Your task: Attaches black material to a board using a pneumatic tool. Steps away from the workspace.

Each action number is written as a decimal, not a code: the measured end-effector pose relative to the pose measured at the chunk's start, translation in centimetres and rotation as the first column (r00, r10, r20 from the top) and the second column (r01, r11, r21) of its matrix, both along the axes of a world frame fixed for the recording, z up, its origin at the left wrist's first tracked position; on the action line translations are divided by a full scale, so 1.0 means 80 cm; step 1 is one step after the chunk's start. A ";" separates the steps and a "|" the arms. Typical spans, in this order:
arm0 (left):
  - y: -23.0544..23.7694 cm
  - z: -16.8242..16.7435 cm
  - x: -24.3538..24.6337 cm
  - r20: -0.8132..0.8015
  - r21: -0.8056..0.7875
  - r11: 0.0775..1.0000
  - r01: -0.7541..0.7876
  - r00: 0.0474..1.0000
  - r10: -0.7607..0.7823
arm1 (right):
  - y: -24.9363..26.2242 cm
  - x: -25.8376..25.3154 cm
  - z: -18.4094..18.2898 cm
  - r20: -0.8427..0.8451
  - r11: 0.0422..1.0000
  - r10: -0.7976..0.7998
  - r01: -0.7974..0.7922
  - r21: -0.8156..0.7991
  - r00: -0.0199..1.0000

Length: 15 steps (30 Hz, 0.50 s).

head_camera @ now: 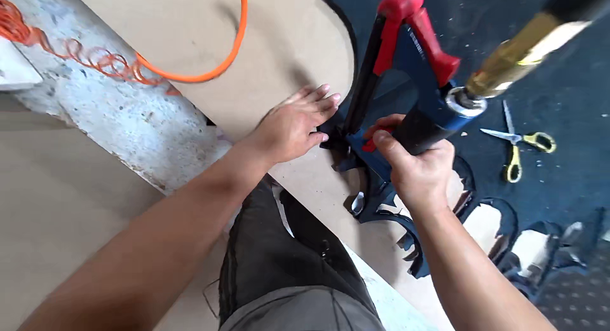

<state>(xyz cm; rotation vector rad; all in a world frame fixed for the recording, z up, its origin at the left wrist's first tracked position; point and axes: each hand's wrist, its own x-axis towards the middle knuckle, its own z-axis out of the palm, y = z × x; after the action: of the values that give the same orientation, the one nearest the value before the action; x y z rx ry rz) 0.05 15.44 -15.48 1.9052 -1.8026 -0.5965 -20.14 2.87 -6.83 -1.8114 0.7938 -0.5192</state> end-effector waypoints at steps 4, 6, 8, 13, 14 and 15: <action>0.050 0.050 -0.015 -0.149 0.181 0.958 -0.225 0.956 0.252 | 0.007 -0.058 0.034 -0.184 0.986 -0.163 0.167 0.011 0.969; 0.112 0.083 -0.022 -0.155 0.332 0.882 -0.335 0.903 0.401 | 0.016 -0.104 0.052 -0.369 0.965 -0.228 0.160 -0.207 0.901; 0.178 0.109 -0.033 -0.231 0.472 0.787 -0.396 0.807 0.544 | 0.025 -0.129 0.048 -0.416 0.914 -0.178 -0.007 -0.407 0.892; 0.243 0.197 -0.074 -0.831 0.481 0.876 -0.020 0.308 0.463 | 0.056 -0.067 -0.020 -0.532 0.738 0.069 -0.402 -0.542 0.844; 0.239 0.224 -0.078 -0.897 0.376 0.923 0.076 0.277 0.343 | 0.062 -0.053 -0.019 -0.605 0.761 0.145 -0.479 -0.437 0.783; 0.232 0.252 -0.078 -0.930 0.278 0.947 0.160 0.291 0.224 | 0.071 -0.045 -0.004 -0.641 0.793 0.247 -0.532 -0.297 0.727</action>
<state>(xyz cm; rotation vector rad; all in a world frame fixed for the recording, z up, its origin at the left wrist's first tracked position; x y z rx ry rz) -6.20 33.99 4.69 1.1435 -0.8177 -1.6791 -23.72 8.56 -7.13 -2.5766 0.6541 0.1813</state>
